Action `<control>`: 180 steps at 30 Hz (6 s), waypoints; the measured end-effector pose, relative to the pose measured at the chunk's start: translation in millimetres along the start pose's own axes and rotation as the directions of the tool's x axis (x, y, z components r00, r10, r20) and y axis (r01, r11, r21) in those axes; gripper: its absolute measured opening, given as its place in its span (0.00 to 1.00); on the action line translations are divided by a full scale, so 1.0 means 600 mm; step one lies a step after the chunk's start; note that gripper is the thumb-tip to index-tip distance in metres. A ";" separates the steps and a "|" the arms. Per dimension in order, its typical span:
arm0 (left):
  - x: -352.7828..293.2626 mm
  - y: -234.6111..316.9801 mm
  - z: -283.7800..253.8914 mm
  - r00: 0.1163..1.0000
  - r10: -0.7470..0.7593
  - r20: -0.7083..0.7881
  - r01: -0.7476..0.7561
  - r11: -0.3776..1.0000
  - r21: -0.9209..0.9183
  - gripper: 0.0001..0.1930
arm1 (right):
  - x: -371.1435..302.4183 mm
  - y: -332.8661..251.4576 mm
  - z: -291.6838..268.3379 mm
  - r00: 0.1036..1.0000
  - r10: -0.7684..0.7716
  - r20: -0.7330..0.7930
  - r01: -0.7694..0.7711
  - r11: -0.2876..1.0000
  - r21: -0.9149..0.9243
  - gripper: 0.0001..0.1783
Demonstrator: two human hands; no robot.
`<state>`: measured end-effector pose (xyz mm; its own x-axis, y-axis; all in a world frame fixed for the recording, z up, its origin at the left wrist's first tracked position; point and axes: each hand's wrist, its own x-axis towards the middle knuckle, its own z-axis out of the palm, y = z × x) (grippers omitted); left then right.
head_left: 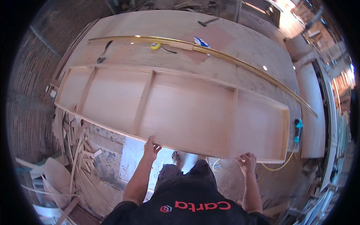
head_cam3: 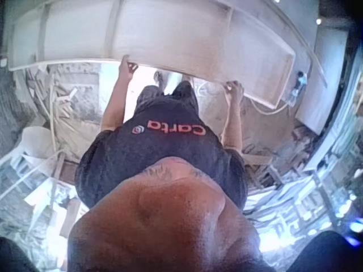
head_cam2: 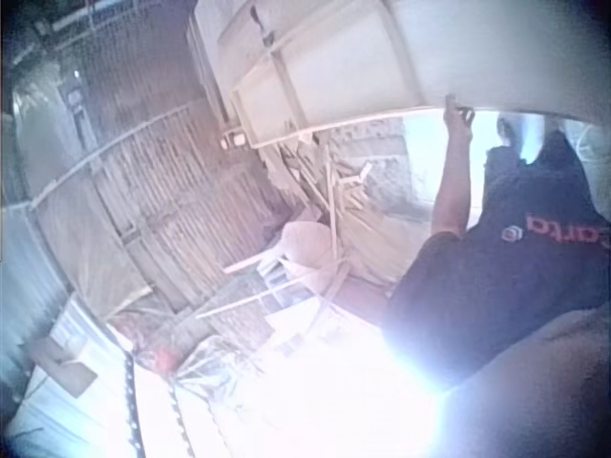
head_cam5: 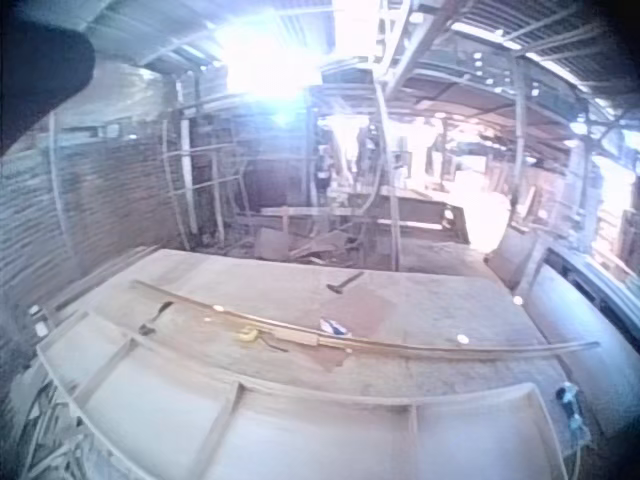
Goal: The person measures and marks a wooden frame with a tape measure and pen, then positions a wooden panel and secures it using a pneumatic nail gun. The person handles the frame, panel, and tools throughout the process.
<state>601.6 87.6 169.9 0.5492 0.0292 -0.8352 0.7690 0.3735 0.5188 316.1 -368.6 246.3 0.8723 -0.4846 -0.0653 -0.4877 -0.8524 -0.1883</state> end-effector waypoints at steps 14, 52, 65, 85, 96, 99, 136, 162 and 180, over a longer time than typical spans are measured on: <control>0.001 0.010 0.005 0.997 0.054 0.057 -0.059 0.993 0.098 0.30 | 0.072 0.017 -0.014 0.957 -0.162 0.241 0.196 0.973 -0.124 0.20; 0.133 0.075 -1.123 0.870 0.435 -0.233 0.177 0.167 0.970 0.12 | 0.540 -1.691 0.214 0.505 -0.862 -0.038 0.844 0.485 0.228 0.07; 0.150 0.398 -1.287 0.794 -0.028 -0.607 0.188 0.961 0.201 0.13 | 0.700 -2.553 0.443 0.570 -0.789 -0.229 0.787 0.444 0.427 0.11; 0.443 1.132 -1.766 0.762 0.158 -0.629 -0.106 0.987 0.120 0.10 | 0.763 -2.714 0.554 0.869 -0.473 0.148 0.362 0.810 0.461 0.23; 0.484 1.112 -1.646 0.912 0.082 -0.403 0.104 0.901 0.420 0.17 | 0.640 -2.803 0.473 0.665 -0.746 0.042 0.650 0.605 0.461 0.50; 0.476 1.152 -1.645 0.928 -0.025 -0.372 0.209 0.860 0.465 0.17 | 0.660 -2.893 0.414 0.678 -0.734 0.038 0.616 0.596 0.515 0.45; 0.412 1.337 -0.909 -0.170 0.379 0.909 -0.966 -0.246 -0.078 0.04 | -0.220 -2.055 0.365 0.838 0.544 -0.032 -0.436 0.705 0.560 0.11; 0.334 0.785 -0.180 0.050 -0.149 0.987 -0.938 -0.348 -0.005 0.23 | -0.417 -1.326 0.258 0.330 0.928 -0.172 -0.796 0.371 0.478 0.14; 0.073 0.558 -0.545 0.382 0.774 0.505 -0.737 -0.075 0.672 0.12 | 0.178 -0.793 0.126 0.991 -0.124 -0.044 0.132 0.927 0.350 0.24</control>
<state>776.2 517.1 247.5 0.9702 -0.1681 0.1744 -0.2423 -0.6728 0.6990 643.8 0.0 254.8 0.9238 -0.3829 0.0018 -0.3248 -0.7860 -0.5260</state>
